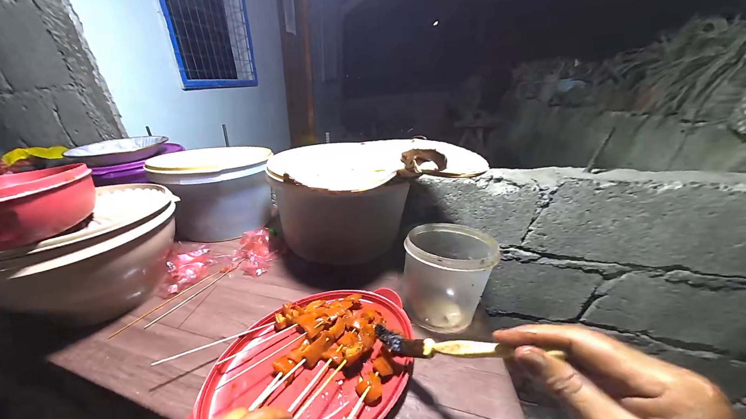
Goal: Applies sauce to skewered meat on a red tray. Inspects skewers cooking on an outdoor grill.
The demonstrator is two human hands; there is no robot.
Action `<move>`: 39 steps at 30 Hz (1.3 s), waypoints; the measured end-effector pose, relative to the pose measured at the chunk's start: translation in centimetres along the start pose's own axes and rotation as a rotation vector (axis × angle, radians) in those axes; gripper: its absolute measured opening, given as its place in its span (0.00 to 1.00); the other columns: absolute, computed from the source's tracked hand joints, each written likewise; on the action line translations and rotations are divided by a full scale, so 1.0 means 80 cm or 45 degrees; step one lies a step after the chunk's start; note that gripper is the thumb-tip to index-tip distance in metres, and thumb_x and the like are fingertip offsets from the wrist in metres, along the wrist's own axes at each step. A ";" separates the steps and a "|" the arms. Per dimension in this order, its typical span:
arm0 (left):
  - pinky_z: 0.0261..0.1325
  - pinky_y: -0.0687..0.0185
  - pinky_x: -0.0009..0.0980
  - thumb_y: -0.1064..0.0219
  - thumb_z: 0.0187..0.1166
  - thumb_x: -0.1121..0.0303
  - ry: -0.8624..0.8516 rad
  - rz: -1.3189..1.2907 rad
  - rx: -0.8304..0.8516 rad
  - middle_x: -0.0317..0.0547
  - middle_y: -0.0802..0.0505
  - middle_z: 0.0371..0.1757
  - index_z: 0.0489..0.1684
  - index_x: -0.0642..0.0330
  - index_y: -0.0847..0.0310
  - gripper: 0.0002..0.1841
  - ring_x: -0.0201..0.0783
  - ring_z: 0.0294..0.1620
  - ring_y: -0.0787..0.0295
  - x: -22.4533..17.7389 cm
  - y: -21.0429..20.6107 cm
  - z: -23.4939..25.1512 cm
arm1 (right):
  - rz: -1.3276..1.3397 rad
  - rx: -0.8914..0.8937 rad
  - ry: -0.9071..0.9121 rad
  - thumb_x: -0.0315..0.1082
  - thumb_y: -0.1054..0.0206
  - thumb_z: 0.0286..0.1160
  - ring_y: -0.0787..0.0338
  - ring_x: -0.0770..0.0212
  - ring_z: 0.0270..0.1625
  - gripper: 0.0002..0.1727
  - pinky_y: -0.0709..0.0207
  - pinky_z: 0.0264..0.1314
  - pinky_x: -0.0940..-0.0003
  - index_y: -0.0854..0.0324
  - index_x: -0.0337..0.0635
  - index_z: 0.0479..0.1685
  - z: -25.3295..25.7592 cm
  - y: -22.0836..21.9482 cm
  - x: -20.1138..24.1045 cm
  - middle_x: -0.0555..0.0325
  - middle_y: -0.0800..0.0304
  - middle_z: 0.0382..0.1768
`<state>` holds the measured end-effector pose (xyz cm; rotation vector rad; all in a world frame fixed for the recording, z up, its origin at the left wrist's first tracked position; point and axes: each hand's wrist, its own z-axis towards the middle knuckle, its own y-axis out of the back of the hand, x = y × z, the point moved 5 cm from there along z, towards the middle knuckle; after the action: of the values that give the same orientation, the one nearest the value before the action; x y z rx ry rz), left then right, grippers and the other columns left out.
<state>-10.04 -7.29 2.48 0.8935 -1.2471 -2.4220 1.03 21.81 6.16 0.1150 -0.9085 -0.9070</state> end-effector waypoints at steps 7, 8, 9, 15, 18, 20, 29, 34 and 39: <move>0.40 0.15 0.48 0.38 0.88 0.58 -0.068 -0.062 0.260 0.49 0.07 0.35 0.45 0.55 0.06 0.15 0.47 0.38 0.09 -0.004 -0.003 0.000 | -0.248 -0.341 0.185 0.38 0.41 0.86 0.13 0.78 0.37 0.15 0.17 0.42 0.77 0.14 0.38 0.56 0.057 0.064 -0.003 0.65 0.10 0.41; 0.40 0.16 0.48 0.38 0.87 0.57 -0.072 -0.052 0.264 0.49 0.08 0.35 0.44 0.54 0.06 0.15 0.47 0.38 0.10 -0.003 -0.005 0.001 | -0.394 -0.343 0.129 0.40 0.42 0.87 0.13 0.72 0.38 0.16 0.17 0.42 0.70 0.14 0.39 0.57 0.069 0.066 -0.006 0.59 0.10 0.42; 0.39 0.16 0.47 0.38 0.87 0.57 -0.075 -0.036 0.254 0.49 0.08 0.34 0.43 0.54 0.06 0.15 0.47 0.38 0.10 -0.001 -0.006 0.003 | -0.518 -0.315 0.083 0.40 0.43 0.87 0.12 0.64 0.38 0.17 0.17 0.42 0.59 0.13 0.40 0.56 0.082 0.067 -0.010 0.54 0.09 0.42; 0.35 0.14 0.46 0.38 0.83 0.57 -0.035 0.168 0.017 0.46 0.07 0.35 0.42 0.52 0.05 0.15 0.46 0.36 0.08 0.010 -0.019 0.021 | -0.741 0.021 -0.273 0.35 0.35 0.86 0.12 0.40 0.34 0.11 0.24 0.37 0.34 0.09 0.40 0.43 0.168 0.015 -0.056 0.42 0.10 0.31; 0.39 0.12 0.53 0.36 0.80 0.56 0.060 0.246 0.129 0.49 0.06 0.38 0.43 0.55 0.06 0.15 0.52 0.40 0.06 0.013 -0.028 0.030 | -0.766 0.288 -0.418 0.39 0.32 0.83 0.09 0.38 0.42 0.10 0.23 0.44 0.29 0.07 0.45 0.44 0.189 -0.015 -0.088 0.43 0.07 0.36; 0.42 0.14 0.56 0.34 0.80 0.56 0.134 0.260 0.259 0.51 0.07 0.38 0.44 0.56 0.06 0.15 0.54 0.43 0.07 0.013 -0.032 0.034 | -0.682 0.397 -0.436 0.40 0.31 0.83 0.10 0.46 0.38 0.10 0.22 0.42 0.36 0.06 0.48 0.40 0.193 -0.021 -0.098 0.49 0.07 0.33; 0.36 0.15 0.57 0.30 0.74 0.60 0.150 0.266 0.230 0.51 0.07 0.32 0.35 0.58 0.07 0.11 0.55 0.37 0.07 0.017 -0.034 0.035 | -0.094 -0.093 -0.329 0.31 0.37 0.85 0.19 0.73 0.29 0.10 0.26 0.35 0.73 0.10 0.40 0.44 0.160 0.061 -0.081 0.63 0.11 0.30; 0.34 0.15 0.54 0.32 0.74 0.62 0.101 0.317 0.175 0.48 0.07 0.31 0.33 0.56 0.07 0.10 0.52 0.36 0.07 0.013 -0.036 0.036 | 0.008 -0.348 -0.104 0.40 0.38 0.86 0.15 0.81 0.30 0.10 0.22 0.34 0.84 0.12 0.50 0.47 0.114 0.088 -0.041 0.76 0.10 0.32; 0.31 0.14 0.52 0.31 0.72 0.64 0.018 0.278 0.032 0.47 0.07 0.31 0.32 0.56 0.07 0.08 0.50 0.33 0.07 0.008 -0.030 0.032 | 0.184 -0.102 0.017 0.31 0.37 0.79 0.09 0.74 0.36 0.10 0.11 0.42 0.75 0.11 0.42 0.47 0.057 0.012 -0.003 0.68 0.06 0.38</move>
<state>-12.10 -4.55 1.42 0.7377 -1.2999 -2.2302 -1.73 23.84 9.32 -0.0137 -0.8560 -0.8059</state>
